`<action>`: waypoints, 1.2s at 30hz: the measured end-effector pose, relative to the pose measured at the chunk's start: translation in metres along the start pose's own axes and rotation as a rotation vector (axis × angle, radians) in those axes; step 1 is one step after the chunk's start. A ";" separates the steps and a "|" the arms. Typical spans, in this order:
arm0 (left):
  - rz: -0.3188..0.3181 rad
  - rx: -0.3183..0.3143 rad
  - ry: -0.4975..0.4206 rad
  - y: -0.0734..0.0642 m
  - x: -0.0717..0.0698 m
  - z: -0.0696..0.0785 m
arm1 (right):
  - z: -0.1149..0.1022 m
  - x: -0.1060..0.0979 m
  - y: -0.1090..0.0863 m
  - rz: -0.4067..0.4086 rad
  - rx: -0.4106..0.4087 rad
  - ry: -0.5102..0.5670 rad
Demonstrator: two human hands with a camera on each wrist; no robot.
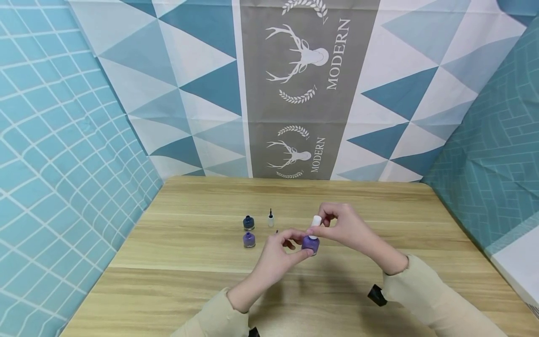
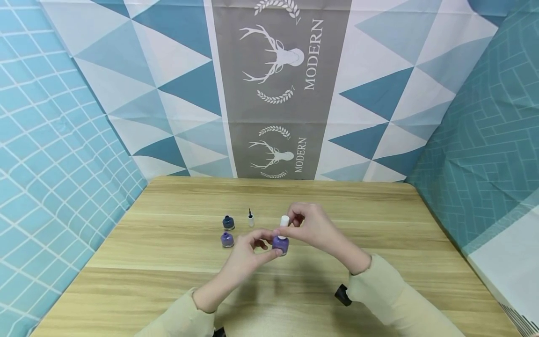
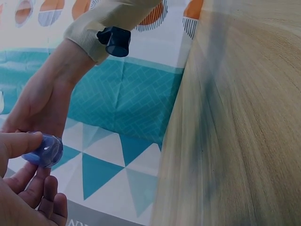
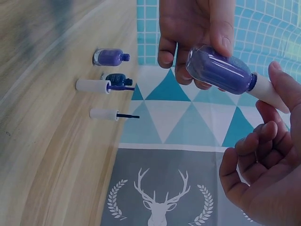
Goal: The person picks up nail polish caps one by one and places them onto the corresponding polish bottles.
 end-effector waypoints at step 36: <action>-0.013 -0.022 -0.038 -0.002 0.000 -0.005 | -0.019 -0.001 -0.007 -0.131 -0.251 0.058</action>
Point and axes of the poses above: each hand's wrist, its own y-axis towards the middle knuckle, its own x-axis out of the palm, z = x × y, the point moved 8 cm from there along y, towards the middle knuckle, and after that the axes turned 3 degrees about x, right-handed, at the moved point
